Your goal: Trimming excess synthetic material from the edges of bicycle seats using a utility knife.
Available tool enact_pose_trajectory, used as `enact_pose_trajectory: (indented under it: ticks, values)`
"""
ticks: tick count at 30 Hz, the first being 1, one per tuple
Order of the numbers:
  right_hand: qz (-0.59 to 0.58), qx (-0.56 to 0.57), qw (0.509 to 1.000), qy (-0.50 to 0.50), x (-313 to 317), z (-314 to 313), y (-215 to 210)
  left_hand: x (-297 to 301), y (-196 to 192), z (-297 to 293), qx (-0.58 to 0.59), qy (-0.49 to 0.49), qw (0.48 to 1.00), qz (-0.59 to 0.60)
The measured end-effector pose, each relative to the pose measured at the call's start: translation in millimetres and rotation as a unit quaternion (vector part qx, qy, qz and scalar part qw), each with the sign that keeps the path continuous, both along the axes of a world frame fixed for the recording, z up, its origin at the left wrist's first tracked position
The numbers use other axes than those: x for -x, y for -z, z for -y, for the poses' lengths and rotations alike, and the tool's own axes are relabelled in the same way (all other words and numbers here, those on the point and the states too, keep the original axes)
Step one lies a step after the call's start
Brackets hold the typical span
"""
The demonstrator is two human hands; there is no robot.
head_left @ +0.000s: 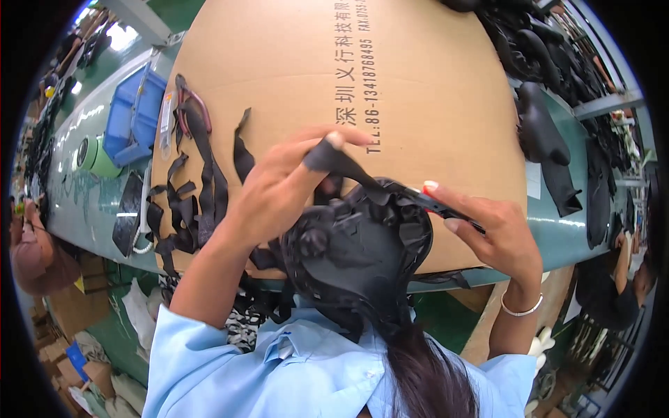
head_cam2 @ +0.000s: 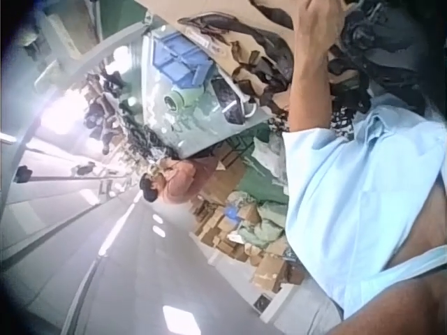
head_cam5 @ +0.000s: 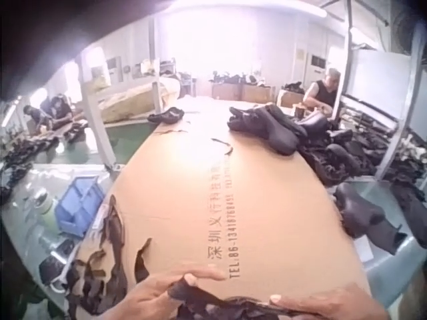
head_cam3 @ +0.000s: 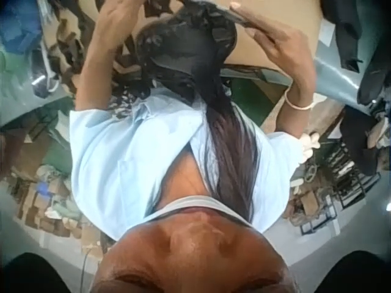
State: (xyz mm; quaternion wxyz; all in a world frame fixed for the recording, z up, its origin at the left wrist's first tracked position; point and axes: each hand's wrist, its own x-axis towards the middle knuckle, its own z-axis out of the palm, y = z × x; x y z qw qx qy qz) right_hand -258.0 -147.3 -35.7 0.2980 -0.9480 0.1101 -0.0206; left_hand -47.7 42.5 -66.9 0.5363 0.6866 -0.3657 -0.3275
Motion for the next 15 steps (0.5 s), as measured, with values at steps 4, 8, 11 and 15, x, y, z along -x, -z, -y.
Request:
enact_pose_trajectory:
  ticks: [4, 8, 11, 15]
  values:
    - [-0.109, 0.128, 0.985, -0.048, -7.9, -12.5, -14.9, -1.4, 11.3, 25.6, 0.169, 0.081, 0.944, -0.272]
    - [-0.124, 0.135, 0.983, -0.013, 23.0, -31.2, -19.7, -19.7, -23.3, 54.1, 0.293, -0.067, 0.908, -0.292]
    - [-0.168, 0.138, 0.974, 0.067, 35.2, -61.0, -27.0, -26.2, -46.3, 63.2, 0.339, -0.124, 0.896, -0.258]
    - [-0.219, 0.028, 0.956, 0.194, 56.1, -101.7, -21.0, -36.9, -70.4, 56.7, 0.412, -0.32, 0.84, -0.151]
